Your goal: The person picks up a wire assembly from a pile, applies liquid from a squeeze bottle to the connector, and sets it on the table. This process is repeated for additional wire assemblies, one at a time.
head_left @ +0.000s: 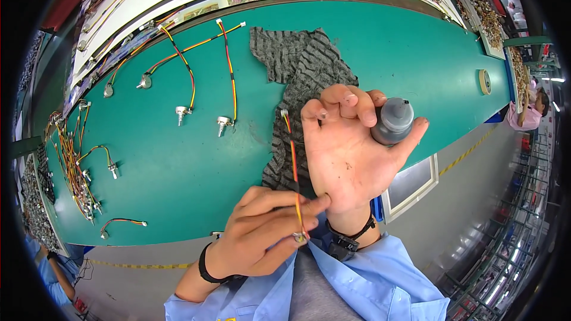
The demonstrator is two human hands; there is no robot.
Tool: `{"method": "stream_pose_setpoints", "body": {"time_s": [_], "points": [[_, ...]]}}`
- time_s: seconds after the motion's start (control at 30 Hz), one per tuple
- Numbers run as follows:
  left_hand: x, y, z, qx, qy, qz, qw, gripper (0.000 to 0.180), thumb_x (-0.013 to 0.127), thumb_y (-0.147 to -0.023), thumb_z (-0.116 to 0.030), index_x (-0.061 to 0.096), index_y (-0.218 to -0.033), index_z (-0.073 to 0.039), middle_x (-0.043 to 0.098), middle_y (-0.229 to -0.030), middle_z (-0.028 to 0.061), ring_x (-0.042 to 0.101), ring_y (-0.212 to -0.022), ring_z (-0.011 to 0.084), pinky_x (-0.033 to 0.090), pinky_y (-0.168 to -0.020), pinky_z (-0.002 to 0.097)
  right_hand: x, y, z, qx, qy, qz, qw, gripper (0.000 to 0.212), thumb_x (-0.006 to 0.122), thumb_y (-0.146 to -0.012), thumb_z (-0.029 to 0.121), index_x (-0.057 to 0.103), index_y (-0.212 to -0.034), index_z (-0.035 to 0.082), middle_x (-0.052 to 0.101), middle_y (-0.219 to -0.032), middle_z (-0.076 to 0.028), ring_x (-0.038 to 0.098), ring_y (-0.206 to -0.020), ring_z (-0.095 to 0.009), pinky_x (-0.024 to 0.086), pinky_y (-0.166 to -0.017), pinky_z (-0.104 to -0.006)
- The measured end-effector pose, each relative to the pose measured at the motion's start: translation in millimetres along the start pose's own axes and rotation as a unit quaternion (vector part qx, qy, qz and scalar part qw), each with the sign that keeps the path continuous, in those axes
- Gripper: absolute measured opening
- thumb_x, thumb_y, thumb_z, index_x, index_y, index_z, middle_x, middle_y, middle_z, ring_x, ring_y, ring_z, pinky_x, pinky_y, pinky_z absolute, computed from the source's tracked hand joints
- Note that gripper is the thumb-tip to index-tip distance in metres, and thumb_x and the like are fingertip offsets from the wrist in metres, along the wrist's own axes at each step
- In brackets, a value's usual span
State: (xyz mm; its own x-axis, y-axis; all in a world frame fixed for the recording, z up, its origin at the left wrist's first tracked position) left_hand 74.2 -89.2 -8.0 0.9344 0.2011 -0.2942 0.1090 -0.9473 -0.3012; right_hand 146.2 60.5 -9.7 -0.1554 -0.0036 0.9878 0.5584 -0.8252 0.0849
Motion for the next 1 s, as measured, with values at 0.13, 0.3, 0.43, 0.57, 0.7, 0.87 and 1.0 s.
{"method": "stream_pose_setpoints", "body": {"time_s": [0.13,0.3,0.43,0.57,0.7,0.87,1.0], "points": [[3.8,0.0,-0.1,0.008,-0.018,-0.002,1.0,0.023,0.065,-0.073,-0.006,0.067,-0.096,-0.003,0.07,-0.116,0.0089,0.062,-0.099,0.0202,0.042,-0.073,0.0316,1.0,-2.2,2.7,-0.021,0.0,-0.004,1.0,0.063,0.044,-0.088,0.071,0.058,-0.09,0.009,0.046,-0.078,0.0,0.044,-0.092,-0.019,0.032,-0.086,-0.0386],[4.1,3.6,-0.2,0.008,-0.015,-0.009,1.0,0.022,0.063,-0.076,-0.006,0.067,-0.097,-0.003,0.07,-0.115,0.0077,0.061,-0.1,0.0198,0.041,-0.073,0.0314,2.3,-1.7,1.8,-0.008,-0.009,0.003,1.0,0.063,0.044,-0.088,0.07,0.057,-0.089,0.009,0.045,-0.076,0.0,0.044,-0.091,-0.019,0.032,-0.085,-0.038],[5.0,2.3,-2.9,0.006,-0.048,0.013,0.999,0.017,0.062,-0.081,-0.004,0.063,-0.098,-0.002,0.065,-0.121,0.0182,0.061,-0.1,0.0279,0.045,-0.084,0.036,5.1,-0.3,1.6,-0.032,0.0,0.009,0.999,0.063,0.045,-0.088,0.07,0.057,-0.088,0.008,0.045,-0.076,-0.001,0.043,-0.091,-0.019,0.032,-0.085,-0.0384],[1.4,3.1,4.7,-0.056,0.085,-0.107,0.989,0.022,0.061,-0.081,0.003,0.063,-0.103,0.002,0.064,-0.122,0.0193,0.061,-0.098,0.0259,0.048,-0.077,0.0337,4.8,6.4,0.3,-0.055,0.063,0.015,0.996,0.064,0.047,-0.086,0.071,0.054,-0.089,0.008,0.044,-0.074,-0.001,0.043,-0.08,-0.019,0.032,-0.08,-0.0373],[-4.9,9.4,11.3,-0.067,0.137,-0.185,0.971,0.022,0.059,-0.084,0.008,0.061,-0.105,0.006,0.064,-0.114,0.022,0.062,-0.093,0.0257,0.05,-0.08,0.0334,-6.2,20.5,7.6,-0.1,0.28,0.125,0.947,0.067,0.051,-0.082,0.074,0.052,-0.092,0.008,0.043,-0.071,-0.001,0.04,-0.066,-0.017,0.031,-0.074,-0.0354],[-5.5,12.9,8.2,-0.144,0.211,-0.217,0.942,0.022,0.058,-0.085,0.012,0.06,-0.106,0.008,0.063,-0.103,0.0164,0.062,-0.091,0.0206,0.05,-0.08,0.0309,-9.4,24.1,7.9,-0.127,0.421,0.262,0.859,0.071,0.064,-0.075,0.07,0.05,-0.098,0.005,0.047,-0.07,-0.003,0.042,-0.057,-0.016,0.03,-0.067,-0.0348],[-1.4,14.8,11.4,-0.157,0.251,-0.237,0.925,0.026,0.058,-0.084,0.015,0.058,-0.108,0.008,0.062,-0.103,0.0157,0.061,-0.089,0.0185,0.05,-0.079,0.0299,-11.8,27.8,7.5,-0.136,0.48,0.301,0.813,0.07,0.08,-0.071,0.057,0.053,-0.102,0.0,0.052,-0.068,-0.004,0.047,-0.055,-0.016,0.033,-0.061,-0.0351]]}}
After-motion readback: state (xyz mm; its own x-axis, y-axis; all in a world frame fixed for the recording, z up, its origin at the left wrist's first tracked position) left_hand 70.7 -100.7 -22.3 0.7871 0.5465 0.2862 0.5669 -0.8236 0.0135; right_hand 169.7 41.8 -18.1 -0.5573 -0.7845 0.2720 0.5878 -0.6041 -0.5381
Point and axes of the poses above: each hand's wrist, its own y-axis away from the middle knuckle, its own x-axis out of the palm, z = x × y, the point moved 2 cm from there along -y, towards the middle knuckle
